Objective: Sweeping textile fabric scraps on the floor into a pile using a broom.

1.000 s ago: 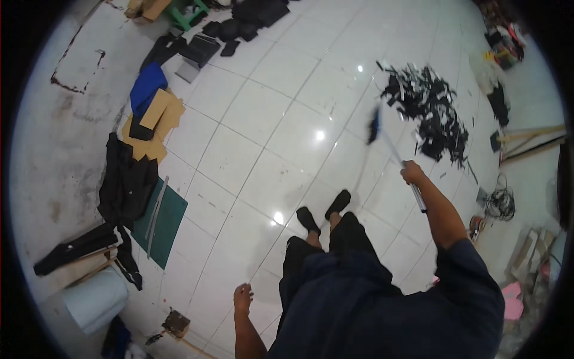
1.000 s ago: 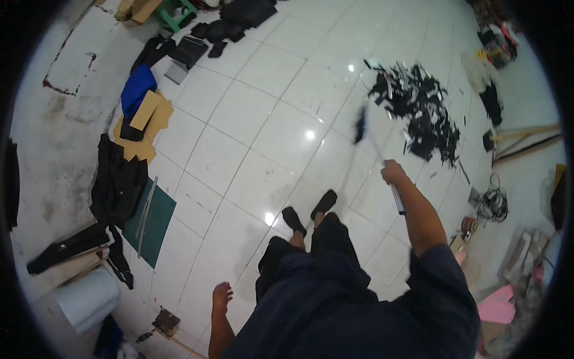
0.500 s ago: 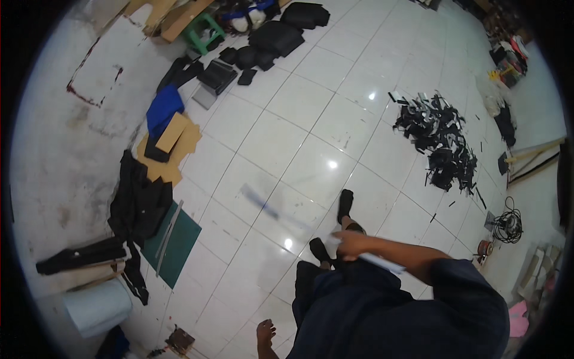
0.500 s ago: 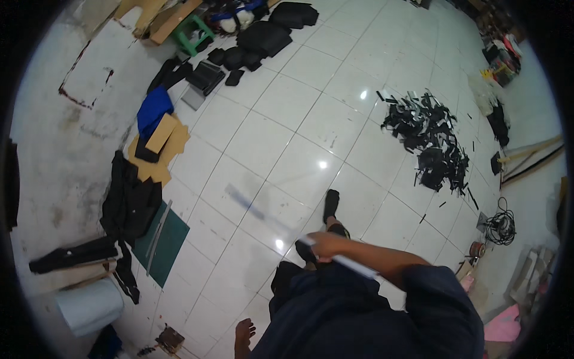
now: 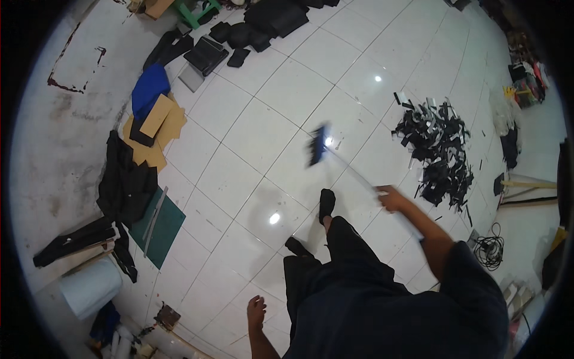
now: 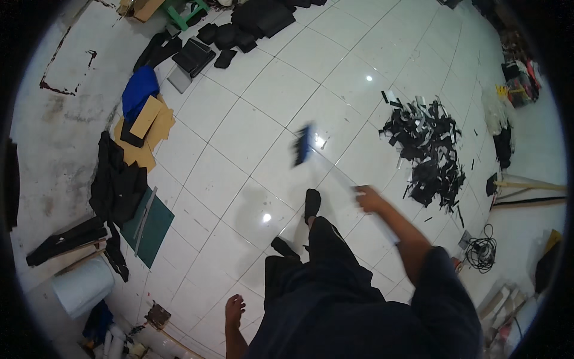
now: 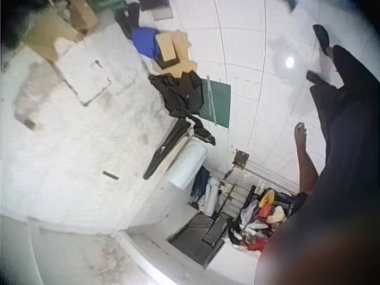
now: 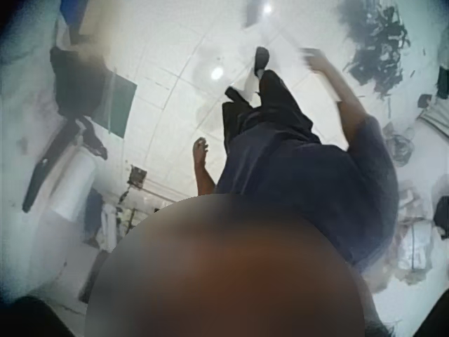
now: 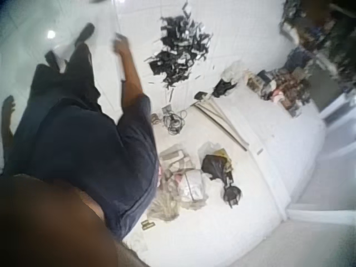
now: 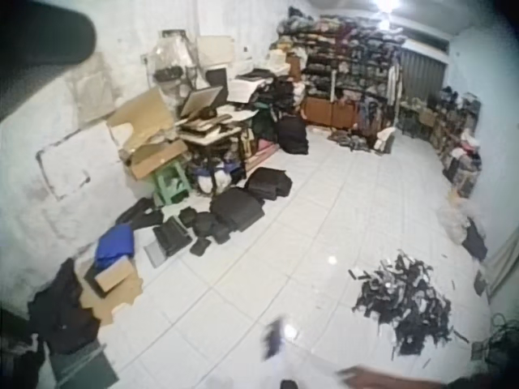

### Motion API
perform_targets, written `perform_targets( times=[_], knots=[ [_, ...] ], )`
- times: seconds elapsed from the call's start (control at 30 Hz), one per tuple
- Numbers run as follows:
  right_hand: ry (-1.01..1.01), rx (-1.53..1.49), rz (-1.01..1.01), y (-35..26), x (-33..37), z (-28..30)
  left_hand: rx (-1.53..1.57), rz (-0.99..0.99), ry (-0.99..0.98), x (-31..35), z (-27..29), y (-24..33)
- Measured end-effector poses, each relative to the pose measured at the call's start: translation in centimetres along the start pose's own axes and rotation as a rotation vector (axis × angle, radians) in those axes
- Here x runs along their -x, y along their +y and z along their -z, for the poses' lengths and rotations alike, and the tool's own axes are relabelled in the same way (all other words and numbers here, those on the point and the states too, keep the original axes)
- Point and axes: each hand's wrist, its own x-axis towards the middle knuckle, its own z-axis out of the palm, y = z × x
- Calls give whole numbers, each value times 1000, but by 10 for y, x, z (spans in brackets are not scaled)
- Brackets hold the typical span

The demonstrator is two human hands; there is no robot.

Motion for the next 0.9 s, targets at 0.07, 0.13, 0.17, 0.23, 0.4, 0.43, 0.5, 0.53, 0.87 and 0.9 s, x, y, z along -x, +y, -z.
perform_targets(
  times=[0.07, 0.13, 0.17, 0.23, 0.4, 0.43, 0.5, 0.53, 0.87, 0.9],
  knots=[
    [234, -324, -430, -16, 63, 88, -36, 48, -71, -2, -25, 8],
    [480, 579, -258, 37, 84, 149, -81, 47, -147, -15, -43, 25],
    [697, 675, -282, 42, 89, 161, -84, 33, -151, -22, -46, 34],
    [723, 555, -286, -8, 100, 151, -93, 40, -88, -24, -34, 43],
    [805, 380, 52, -74, 129, 91, 40, 11, 6, -41, -14, 92],
    [664, 220, -75, -100, 126, 80, 1, 42, -48, -50, -11, 101],
    [507, -113, -164, -152, 125, 52, -27, 57, -84, -72, -5, 129],
    [427, -156, -114, -160, 126, 42, 2, -3, -130, -90, -7, 152],
    [24, -53, 18, -272, 189, 18, 822, -430, -670, -173, -54, 561],
    [43, -60, 12, -282, 185, 24, 968, -558, -854, -198, -32, 580]
  ],
)
